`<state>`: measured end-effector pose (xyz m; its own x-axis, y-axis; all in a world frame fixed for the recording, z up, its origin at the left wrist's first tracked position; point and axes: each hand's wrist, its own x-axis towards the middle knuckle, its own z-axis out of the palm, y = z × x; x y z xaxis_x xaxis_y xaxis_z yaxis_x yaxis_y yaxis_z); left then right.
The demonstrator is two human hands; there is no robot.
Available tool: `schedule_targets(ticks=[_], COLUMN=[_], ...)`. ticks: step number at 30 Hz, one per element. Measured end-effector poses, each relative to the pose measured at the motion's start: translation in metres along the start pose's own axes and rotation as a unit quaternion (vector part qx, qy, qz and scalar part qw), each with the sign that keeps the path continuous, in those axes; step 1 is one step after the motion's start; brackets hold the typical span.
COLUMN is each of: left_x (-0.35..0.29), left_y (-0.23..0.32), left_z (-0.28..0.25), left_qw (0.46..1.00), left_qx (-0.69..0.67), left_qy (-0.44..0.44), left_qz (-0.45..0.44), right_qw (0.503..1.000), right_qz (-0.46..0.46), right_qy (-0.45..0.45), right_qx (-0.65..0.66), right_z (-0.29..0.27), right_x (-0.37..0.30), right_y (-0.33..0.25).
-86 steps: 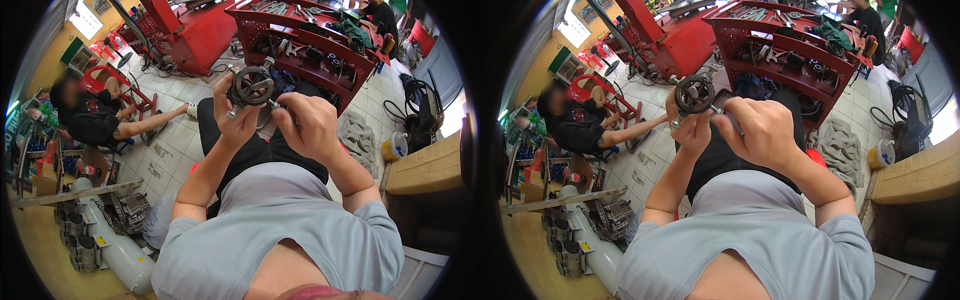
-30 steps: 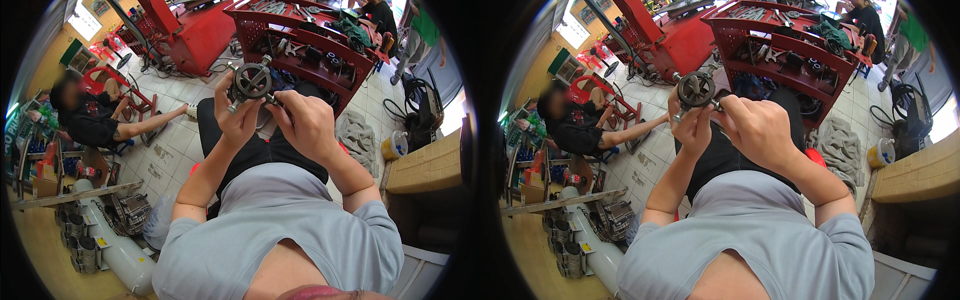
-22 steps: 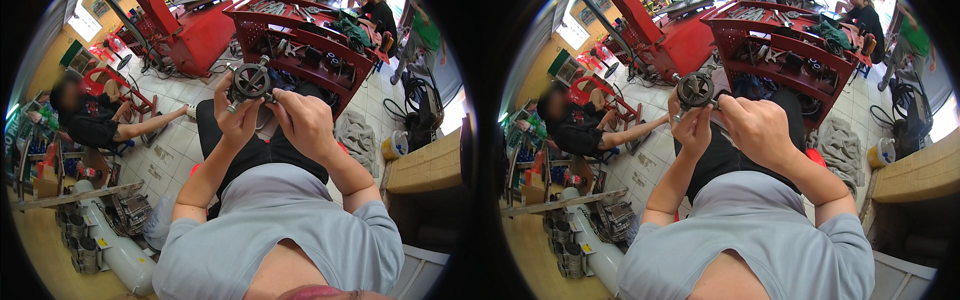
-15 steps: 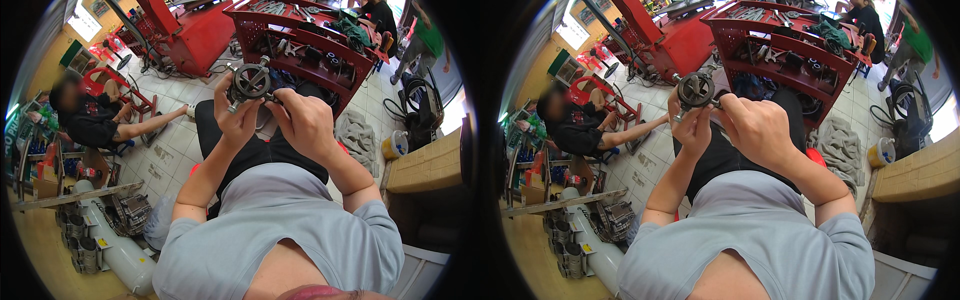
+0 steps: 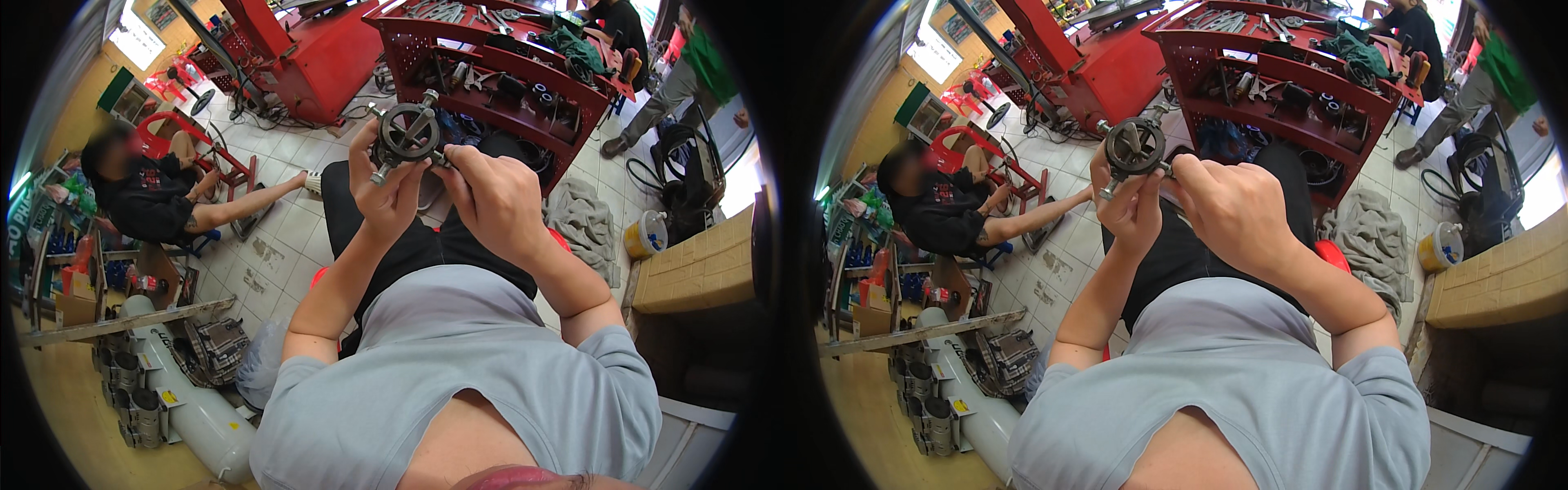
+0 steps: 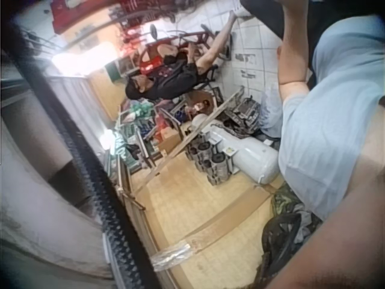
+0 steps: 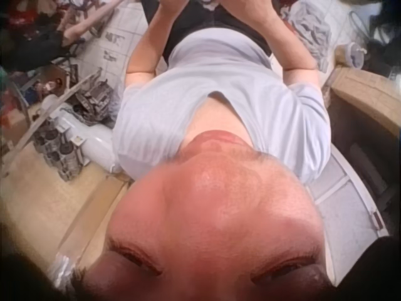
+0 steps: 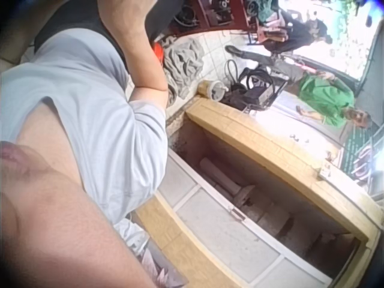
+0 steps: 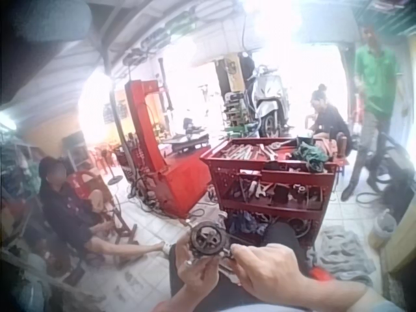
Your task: The person assembles a small mechanical component by hand, repeatedly inserting and adjusting a metal rod and ring into a cylindrical housing. The person rotates the assembly to check fit and alignment, occasionally placing it on a nearby tray before resuming manipulation.
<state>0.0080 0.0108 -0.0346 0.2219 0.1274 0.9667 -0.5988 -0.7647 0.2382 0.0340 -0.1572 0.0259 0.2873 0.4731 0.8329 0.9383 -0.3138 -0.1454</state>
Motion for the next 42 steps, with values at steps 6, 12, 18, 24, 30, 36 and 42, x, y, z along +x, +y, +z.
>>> schedule_targets(ticks=[6,12,18,24,30,36,42], left_x=[-0.002,-0.001,-0.003,-0.006,-0.01,-0.002,-0.005], left_y=[-0.002,-0.001,-0.001,-0.003,-0.003,-0.001,-0.001], left_z=[0.0,-0.001,0.003,0.0,0.001,0.001,0.003], left_qw=[1.0,1.0,1.0,1.0,0.997,0.995,0.987], left_qx=[0.0,0.015,0.009,0.013,-0.036,-0.056,-0.108], left_qy=[0.0,-0.004,0.001,-0.006,0.0,-0.008,0.02], left_qz=[0.003,0.007,-0.007,-0.027,-0.066,-0.077,-0.119], right_qw=[1.0,1.0,0.998,0.996,0.998,0.993,0.982], right_qz=[0.003,0.011,0.028,0.036,0.026,0.035,0.081], right_qy=[0.003,-0.017,-0.041,-0.049,-0.003,-0.021,-0.047], right_qx=[0.007,0.018,0.04,0.064,0.062,0.114,0.166], right_z=[0.003,0.0,0.001,0.008,0.005,0.006,-0.002], right_x=[-0.002,-0.001,-0.002,-0.005,-0.002,-0.004,0.002], right_y=[0.002,0.0,0.0,0.004,0.006,0.008,0.008])
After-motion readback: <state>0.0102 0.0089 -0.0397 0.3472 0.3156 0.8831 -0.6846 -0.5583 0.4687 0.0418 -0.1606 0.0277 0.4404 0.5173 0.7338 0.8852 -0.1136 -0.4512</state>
